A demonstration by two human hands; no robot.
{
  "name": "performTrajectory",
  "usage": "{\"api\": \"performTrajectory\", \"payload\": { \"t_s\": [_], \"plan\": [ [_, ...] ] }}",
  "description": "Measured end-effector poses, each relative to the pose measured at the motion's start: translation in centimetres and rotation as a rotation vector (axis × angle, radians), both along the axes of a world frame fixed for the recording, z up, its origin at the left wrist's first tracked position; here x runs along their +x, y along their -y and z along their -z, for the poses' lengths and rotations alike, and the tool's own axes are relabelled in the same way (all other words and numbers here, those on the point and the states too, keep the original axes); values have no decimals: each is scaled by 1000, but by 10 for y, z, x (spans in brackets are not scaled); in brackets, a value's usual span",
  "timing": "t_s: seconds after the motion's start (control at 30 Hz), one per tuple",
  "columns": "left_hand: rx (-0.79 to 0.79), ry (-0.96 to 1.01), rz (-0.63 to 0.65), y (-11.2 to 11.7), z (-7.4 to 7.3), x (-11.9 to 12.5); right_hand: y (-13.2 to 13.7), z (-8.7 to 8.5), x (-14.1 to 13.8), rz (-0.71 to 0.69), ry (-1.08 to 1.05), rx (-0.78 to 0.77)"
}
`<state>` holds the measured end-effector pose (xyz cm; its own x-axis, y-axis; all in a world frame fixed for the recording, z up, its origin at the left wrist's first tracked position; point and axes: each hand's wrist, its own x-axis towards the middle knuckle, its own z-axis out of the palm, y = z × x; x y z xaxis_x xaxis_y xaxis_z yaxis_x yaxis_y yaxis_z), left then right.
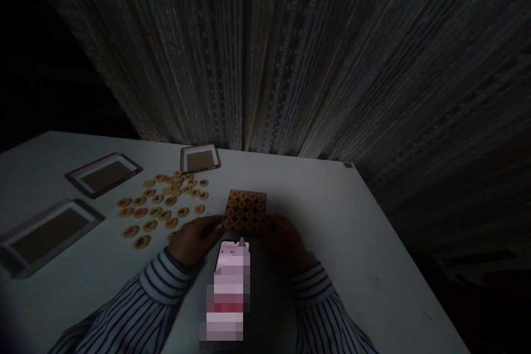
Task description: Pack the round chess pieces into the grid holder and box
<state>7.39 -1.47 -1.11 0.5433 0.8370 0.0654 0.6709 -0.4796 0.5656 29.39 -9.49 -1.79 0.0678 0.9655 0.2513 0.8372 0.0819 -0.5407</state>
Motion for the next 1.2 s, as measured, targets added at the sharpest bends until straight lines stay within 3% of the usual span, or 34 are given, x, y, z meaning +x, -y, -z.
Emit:
{"api": "performTrajectory", "payload": {
  "t_s": [0.33, 0.93, 1.2],
  "plan": [
    [-17, -10, -14, 2, -5, -1, -1, 0, -2, 52, -60, -5],
    [-34, 11, 7, 2, -3, 0, 1, -4, -3, -17, -6, -23],
    [-24, 104, -63, 1, -4, -6, 3, -3, 1, 82, -141, -28]
  ]
}}
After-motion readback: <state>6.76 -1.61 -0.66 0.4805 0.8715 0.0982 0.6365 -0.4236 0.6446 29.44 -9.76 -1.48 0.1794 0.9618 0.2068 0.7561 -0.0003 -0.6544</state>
